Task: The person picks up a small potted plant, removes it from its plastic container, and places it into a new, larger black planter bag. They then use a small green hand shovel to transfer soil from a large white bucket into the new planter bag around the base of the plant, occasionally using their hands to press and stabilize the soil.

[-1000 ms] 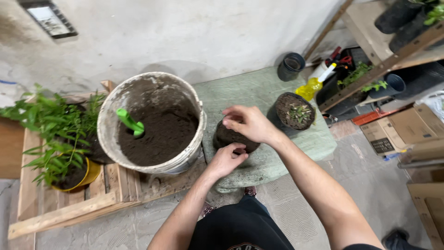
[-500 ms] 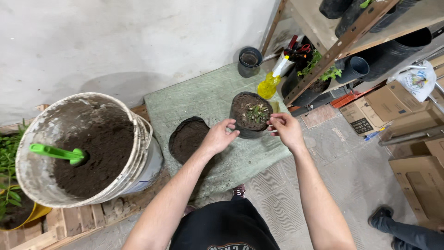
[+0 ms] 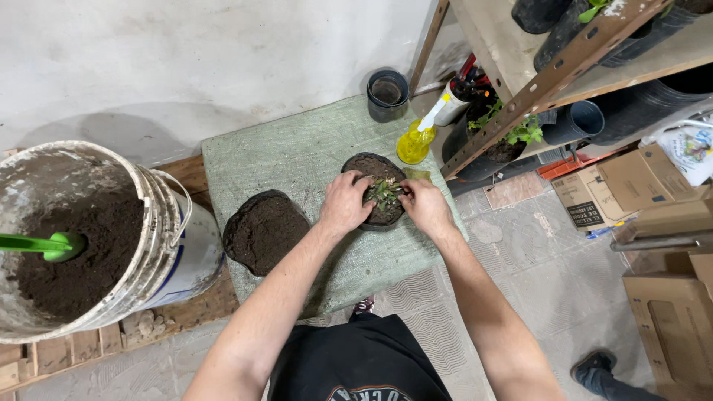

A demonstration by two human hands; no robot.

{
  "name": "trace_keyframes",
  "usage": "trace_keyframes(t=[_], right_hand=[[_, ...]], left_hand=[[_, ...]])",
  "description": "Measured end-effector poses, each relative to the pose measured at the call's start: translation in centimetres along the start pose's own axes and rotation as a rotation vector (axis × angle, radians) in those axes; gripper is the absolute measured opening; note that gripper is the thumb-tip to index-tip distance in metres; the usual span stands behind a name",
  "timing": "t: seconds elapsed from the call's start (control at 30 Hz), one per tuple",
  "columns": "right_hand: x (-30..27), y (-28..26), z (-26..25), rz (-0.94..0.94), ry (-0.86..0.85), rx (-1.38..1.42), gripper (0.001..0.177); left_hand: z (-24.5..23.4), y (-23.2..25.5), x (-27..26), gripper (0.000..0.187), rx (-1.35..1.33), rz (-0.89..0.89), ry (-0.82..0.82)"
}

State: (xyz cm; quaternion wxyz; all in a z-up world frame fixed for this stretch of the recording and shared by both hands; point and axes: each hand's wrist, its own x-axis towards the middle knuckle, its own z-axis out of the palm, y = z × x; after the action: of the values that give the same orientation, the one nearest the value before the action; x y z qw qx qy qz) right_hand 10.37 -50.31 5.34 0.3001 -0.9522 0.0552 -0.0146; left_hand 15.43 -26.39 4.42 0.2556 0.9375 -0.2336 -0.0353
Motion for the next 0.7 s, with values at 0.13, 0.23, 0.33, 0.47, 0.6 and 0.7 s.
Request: trace_keyframes(t=[0.13, 0.23, 0.33, 0.47, 0.6, 0.7], right_hand=[[1.2, 0.8, 0.2, -0.131, -0.124, -0.227, 0.032], [1.0, 0.6, 0.0, -0.222, -0.160, -0.296, 0.030], [0.7, 0.8, -0.1, -0.259, -0.166, -0.309, 0.028], [0.9, 1.4, 0.4, -0.277, -0.181, -0.297, 0.027], [1.0, 2.2, 0.9, -0.297, -0.178, -0.303, 0.031], [1.0, 2.0, 0.7, -0.298, -0.213, -0.279, 0.034]], left_hand=[[2.7, 0.2, 0.5, 0.046, 0.106, 0.033, 0.041], [2.6, 0.8, 0.1, 0.038, 0.201, 0.075, 0.085], [1.7, 1.9, -0.2, 0.032, 0.261, 0.102, 0.111], [1.6, 2.3, 0.0, 0.029, 0.257, 0.113, 0.139], [2.1, 1.4, 0.1, 0.028, 0.273, 0.141, 0.142], [2.4, 1.1, -0.1, 0.024, 0.285, 0.184, 0.205]])
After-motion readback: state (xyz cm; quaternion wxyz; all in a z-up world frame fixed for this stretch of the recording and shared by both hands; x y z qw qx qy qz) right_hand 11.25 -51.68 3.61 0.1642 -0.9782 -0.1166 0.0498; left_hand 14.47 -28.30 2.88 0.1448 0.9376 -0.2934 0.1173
